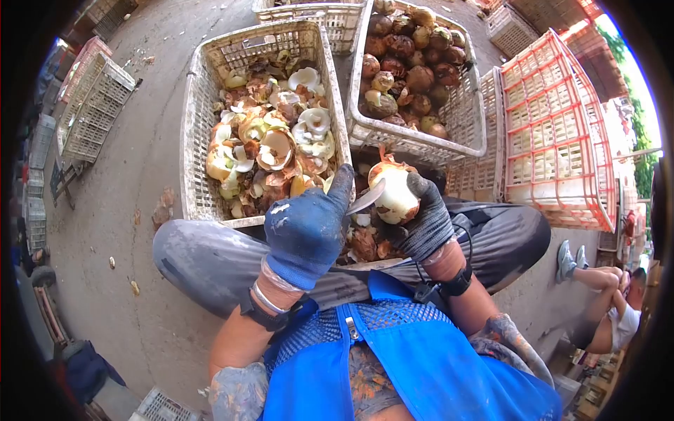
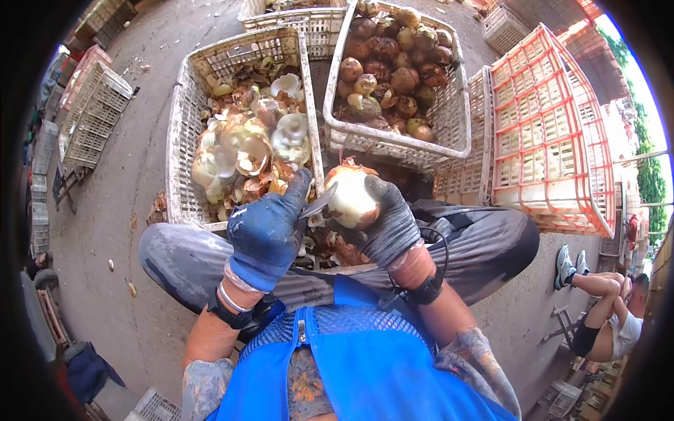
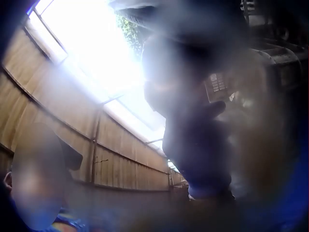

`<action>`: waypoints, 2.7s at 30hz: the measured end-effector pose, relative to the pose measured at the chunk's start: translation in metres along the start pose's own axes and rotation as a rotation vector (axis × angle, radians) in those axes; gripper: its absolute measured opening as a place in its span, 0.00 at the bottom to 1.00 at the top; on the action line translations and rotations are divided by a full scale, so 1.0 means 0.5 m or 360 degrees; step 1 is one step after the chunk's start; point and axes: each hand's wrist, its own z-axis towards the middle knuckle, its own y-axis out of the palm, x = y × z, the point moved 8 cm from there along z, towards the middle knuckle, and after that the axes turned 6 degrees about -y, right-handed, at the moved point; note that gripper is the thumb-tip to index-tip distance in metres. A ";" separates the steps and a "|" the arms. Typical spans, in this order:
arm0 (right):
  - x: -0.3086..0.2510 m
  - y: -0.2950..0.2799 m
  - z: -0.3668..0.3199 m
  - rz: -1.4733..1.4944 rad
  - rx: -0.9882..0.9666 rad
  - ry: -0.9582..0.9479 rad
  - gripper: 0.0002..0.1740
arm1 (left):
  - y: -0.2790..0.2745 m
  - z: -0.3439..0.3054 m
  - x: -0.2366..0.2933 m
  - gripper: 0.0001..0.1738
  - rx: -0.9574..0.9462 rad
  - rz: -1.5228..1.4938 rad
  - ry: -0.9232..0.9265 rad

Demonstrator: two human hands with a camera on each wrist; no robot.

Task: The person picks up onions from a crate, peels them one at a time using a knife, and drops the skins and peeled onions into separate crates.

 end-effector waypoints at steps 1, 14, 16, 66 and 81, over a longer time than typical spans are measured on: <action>0.010 -0.001 0.001 0.0034 -0.0112 0.0107 0.34 | 0.002 -0.003 -0.003 0.33 -0.0005 0.0002 -0.0011; -0.014 0.026 -0.016 -0.0785 0.0096 -0.0163 0.41 | 0.119 -0.047 -0.138 0.29 -0.0469 -0.2146 -0.1323; 0.001 0.040 -0.015 -0.0854 0.0021 0.0015 0.44 | 0.130 -0.039 -0.137 0.25 -0.0542 -0.2277 -0.1384; -0.032 0.024 -0.042 -0.0460 0.0221 -0.0118 0.39 | 0.088 -0.021 -0.033 0.13 -0.0543 -0.2149 -0.0954; -0.007 0.021 -0.055 -0.0699 0.0066 -0.0120 0.45 | -0.013 0.076 -0.182 0.21 0.0336 -0.0233 -0.0457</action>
